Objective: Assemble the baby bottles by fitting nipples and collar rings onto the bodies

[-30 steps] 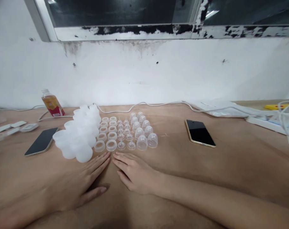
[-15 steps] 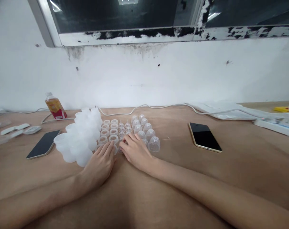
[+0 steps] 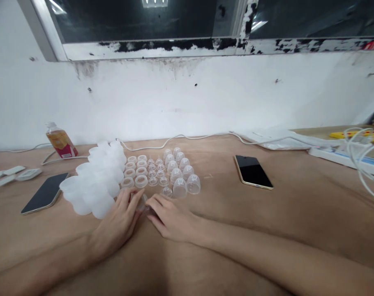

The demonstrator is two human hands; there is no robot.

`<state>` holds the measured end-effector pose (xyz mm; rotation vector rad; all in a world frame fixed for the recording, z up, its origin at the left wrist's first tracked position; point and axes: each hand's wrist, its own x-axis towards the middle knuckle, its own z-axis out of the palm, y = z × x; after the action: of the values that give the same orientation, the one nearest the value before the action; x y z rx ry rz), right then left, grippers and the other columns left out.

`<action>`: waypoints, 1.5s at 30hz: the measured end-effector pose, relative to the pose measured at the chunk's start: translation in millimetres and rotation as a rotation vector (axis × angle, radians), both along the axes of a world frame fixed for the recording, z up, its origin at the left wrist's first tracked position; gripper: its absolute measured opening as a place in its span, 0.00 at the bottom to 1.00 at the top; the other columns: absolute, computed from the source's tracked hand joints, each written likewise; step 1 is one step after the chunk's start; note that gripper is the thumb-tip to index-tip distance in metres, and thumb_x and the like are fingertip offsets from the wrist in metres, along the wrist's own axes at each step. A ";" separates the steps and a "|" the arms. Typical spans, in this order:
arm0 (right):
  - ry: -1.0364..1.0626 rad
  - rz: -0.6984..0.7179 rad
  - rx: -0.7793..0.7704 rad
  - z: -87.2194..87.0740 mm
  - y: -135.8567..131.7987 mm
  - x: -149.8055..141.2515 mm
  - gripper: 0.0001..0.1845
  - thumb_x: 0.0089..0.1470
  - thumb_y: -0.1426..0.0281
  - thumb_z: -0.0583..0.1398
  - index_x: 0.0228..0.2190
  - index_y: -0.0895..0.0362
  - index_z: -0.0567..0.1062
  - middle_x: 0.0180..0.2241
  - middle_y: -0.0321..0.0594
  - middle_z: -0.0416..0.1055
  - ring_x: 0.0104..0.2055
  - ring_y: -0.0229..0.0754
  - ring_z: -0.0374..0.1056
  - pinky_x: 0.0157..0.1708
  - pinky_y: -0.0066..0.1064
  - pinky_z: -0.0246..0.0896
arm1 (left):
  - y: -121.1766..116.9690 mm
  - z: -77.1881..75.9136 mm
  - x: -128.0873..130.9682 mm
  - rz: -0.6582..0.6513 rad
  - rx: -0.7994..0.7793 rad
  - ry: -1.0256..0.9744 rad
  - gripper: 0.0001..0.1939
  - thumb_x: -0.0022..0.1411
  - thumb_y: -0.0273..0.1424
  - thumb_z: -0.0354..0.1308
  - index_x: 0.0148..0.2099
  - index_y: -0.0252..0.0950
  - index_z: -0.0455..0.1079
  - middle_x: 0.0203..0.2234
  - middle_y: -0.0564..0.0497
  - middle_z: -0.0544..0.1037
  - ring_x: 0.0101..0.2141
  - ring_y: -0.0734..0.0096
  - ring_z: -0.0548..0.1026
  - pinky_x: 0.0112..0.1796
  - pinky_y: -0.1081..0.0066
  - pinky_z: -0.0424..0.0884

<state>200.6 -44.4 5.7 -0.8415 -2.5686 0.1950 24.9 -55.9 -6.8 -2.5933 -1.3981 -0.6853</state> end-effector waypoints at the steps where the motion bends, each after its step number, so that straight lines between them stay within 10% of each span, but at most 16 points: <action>1: 0.067 -0.003 -0.019 0.3 0.5 0.3 0.09 0.52 0.73 0.49 0.38 0.59 0.62 0.36 0.43 0.63 0.38 0.39 0.60 0.39 0.33 0.59 | 1.3 -1.3 -0.5 -0.017 -0.046 -0.130 0.18 0.60 0.26 0.41 0.53 0.31 0.50 0.45 0.40 0.60 0.46 0.61 0.61 0.44 0.59 0.62; 11: 0.696 -0.209 -0.251 -7.6 16.9 1.5 0.09 0.50 0.70 0.53 0.37 0.55 0.64 0.39 0.41 0.59 0.37 0.36 0.62 0.30 0.26 0.63 | 14.4 4.5 2.5 -0.205 -0.676 -1.130 0.14 0.54 0.31 0.53 0.41 0.37 0.52 0.38 0.49 0.70 0.41 0.68 0.70 0.42 0.64 0.66; 38: 0.714 -0.216 -0.149 -10.0 19.8 2.6 0.16 0.45 0.68 0.59 0.37 0.54 0.63 0.36 0.38 0.69 0.35 0.38 0.65 0.31 0.30 0.61 | 12.1 7.7 4.6 -0.189 -0.758 -1.169 0.16 0.48 0.30 0.58 0.36 0.36 0.54 0.39 0.49 0.71 0.42 0.66 0.70 0.42 0.63 0.66; 45: 0.506 -0.059 0.065 -3.4 13.6 0.0 0.09 0.50 0.70 0.55 0.36 0.55 0.68 0.44 0.42 0.63 0.47 0.41 0.58 0.45 0.36 0.56 | 13.0 6.3 4.8 -0.266 -0.711 -1.086 0.14 0.48 0.29 0.59 0.34 0.36 0.55 0.38 0.50 0.70 0.40 0.67 0.71 0.42 0.65 0.66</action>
<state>200.6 -30.8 2.3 -0.7313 -2.0653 0.2662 29.8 -42.9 -0.6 -3.0696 -1.7465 -2.2402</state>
